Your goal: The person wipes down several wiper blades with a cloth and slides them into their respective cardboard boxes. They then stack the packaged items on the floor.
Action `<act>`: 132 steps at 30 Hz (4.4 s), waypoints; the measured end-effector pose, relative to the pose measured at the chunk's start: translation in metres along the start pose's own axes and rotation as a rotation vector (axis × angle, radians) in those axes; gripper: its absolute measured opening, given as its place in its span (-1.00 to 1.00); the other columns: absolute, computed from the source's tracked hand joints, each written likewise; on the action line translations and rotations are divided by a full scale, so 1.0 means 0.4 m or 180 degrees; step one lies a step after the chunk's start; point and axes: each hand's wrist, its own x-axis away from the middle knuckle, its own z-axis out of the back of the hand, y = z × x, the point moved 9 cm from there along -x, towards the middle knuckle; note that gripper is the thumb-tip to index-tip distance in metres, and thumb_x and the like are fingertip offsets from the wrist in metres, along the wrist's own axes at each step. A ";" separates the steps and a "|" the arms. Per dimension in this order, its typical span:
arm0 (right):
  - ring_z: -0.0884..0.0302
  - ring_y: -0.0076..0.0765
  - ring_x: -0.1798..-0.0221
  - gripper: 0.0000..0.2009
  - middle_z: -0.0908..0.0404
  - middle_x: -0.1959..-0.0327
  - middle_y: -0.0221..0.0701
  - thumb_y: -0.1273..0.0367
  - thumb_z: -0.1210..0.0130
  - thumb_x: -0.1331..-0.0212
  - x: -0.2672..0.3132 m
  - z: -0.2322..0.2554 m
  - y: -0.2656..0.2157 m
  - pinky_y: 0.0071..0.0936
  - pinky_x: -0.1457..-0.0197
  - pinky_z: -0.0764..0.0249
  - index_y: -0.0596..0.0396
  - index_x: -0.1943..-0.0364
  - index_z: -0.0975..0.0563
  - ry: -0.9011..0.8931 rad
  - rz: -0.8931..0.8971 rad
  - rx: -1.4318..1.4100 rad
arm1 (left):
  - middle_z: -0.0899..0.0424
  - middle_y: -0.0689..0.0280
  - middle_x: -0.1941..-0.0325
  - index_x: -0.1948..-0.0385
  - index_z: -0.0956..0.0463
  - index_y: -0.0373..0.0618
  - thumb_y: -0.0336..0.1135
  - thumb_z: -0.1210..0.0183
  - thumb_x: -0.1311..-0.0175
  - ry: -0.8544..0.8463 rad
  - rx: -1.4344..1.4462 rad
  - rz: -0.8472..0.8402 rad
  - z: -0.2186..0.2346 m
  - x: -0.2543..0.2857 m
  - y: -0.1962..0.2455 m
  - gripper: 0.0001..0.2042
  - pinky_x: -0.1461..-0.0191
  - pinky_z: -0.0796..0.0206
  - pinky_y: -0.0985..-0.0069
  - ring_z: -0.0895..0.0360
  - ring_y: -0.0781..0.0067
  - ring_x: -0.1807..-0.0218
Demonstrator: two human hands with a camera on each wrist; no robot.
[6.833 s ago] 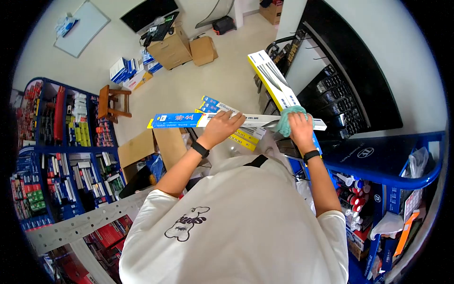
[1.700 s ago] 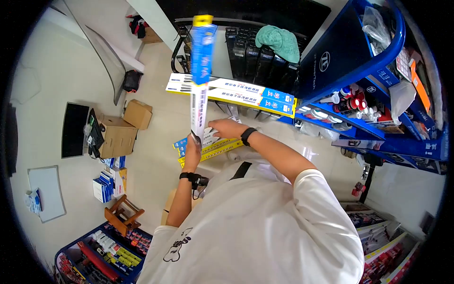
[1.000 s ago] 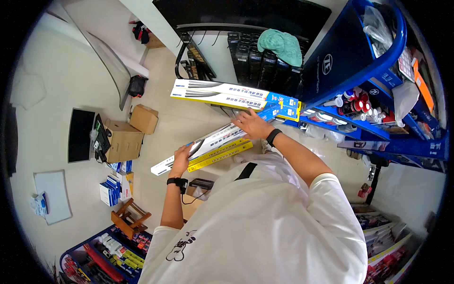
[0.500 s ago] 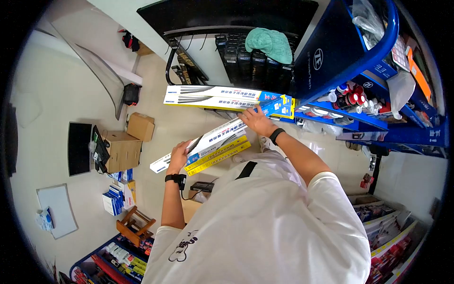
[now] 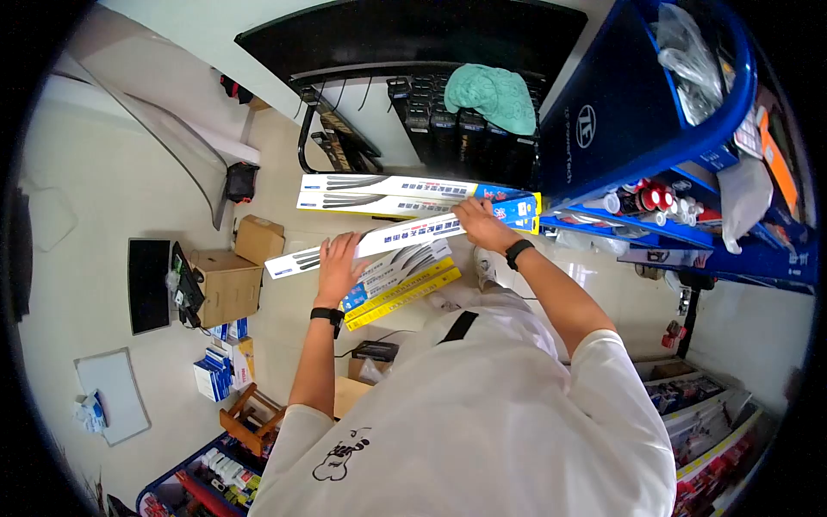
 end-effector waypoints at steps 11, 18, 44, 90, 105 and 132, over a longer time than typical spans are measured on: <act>-0.31 0.07 -0.30 -0.38 -0.41 -0.22 -0.11 0.48 -0.25 -0.01 -0.021 -0.068 0.089 0.05 -0.33 -0.22 0.25 -0.24 -0.36 -0.0381 -0.0428 -0.0337 | -0.44 0.34 -0.43 -0.39 -0.35 0.08 -0.38 -0.25 -0.24 -0.0090 -0.0616 0.0008 -0.110 -0.171 -0.090 -0.39 -0.57 0.07 0.05 -0.27 0.21 -0.48; -0.28 0.14 -0.34 -0.33 -0.33 -0.24 -0.07 0.50 -0.34 0.07 -0.036 -0.081 0.153 0.01 -0.34 -0.25 0.26 -0.24 -0.37 -0.0233 -0.0844 -0.0584 | -0.46 0.23 -0.36 -0.36 -0.38 0.05 -0.33 -0.28 -0.23 0.0082 -0.0459 0.0173 -0.168 -0.253 -0.107 -0.41 -0.44 -0.15 0.15 -0.31 0.14 -0.43; -0.36 -0.01 -0.25 -0.55 -0.49 -0.14 -0.14 0.42 -0.10 -0.24 -0.047 -0.086 0.230 -0.16 -0.29 -0.28 0.24 -0.23 -0.47 0.0186 -0.0840 -0.0158 | -0.40 -0.01 -0.38 -0.33 -0.47 0.01 -0.51 -0.12 -0.21 -0.0029 -0.0168 0.0527 -0.276 -0.271 -0.034 -0.44 -0.45 -0.21 0.09 -0.34 -0.06 -0.43; -0.33 0.07 -0.42 -0.48 -0.46 -0.31 -0.06 0.44 -0.23 -0.19 -0.046 -0.061 0.190 -0.06 -0.54 -0.17 0.23 -0.27 -0.43 0.0411 -0.0501 -0.0217 | -0.35 -0.03 -0.44 -0.41 -0.25 -0.23 -0.32 -0.05 -0.42 0.0077 0.0529 0.1425 -0.343 -0.152 0.085 -0.47 -0.59 0.05 -0.01 -0.22 -0.01 -0.52; -0.47 0.04 -0.29 -0.64 -0.57 -0.17 -0.13 0.51 -0.06 -0.17 -0.022 -0.229 -0.069 -0.09 -0.42 -0.35 0.22 -0.09 -0.56 -0.0651 0.0626 -0.0933 | -0.54 0.20 -0.10 -0.04 -0.53 -0.07 -0.47 -0.16 -0.24 0.0368 0.0501 0.2135 -0.412 0.209 0.113 -0.68 -0.42 -0.11 -0.11 -0.42 0.13 -0.31; -0.54 -0.12 0.01 -0.87 -0.60 0.20 -0.29 0.38 -0.14 -0.17 0.109 -0.985 0.056 -0.19 -0.09 -0.40 0.05 0.22 -0.60 -0.2045 0.1063 -0.0402 | -0.60 0.28 0.03 0.10 -0.60 -0.02 -0.52 -0.16 -0.13 -0.0192 0.0715 0.2888 -0.916 0.492 -0.009 -0.72 -0.36 -0.16 0.12 -0.49 0.21 -0.19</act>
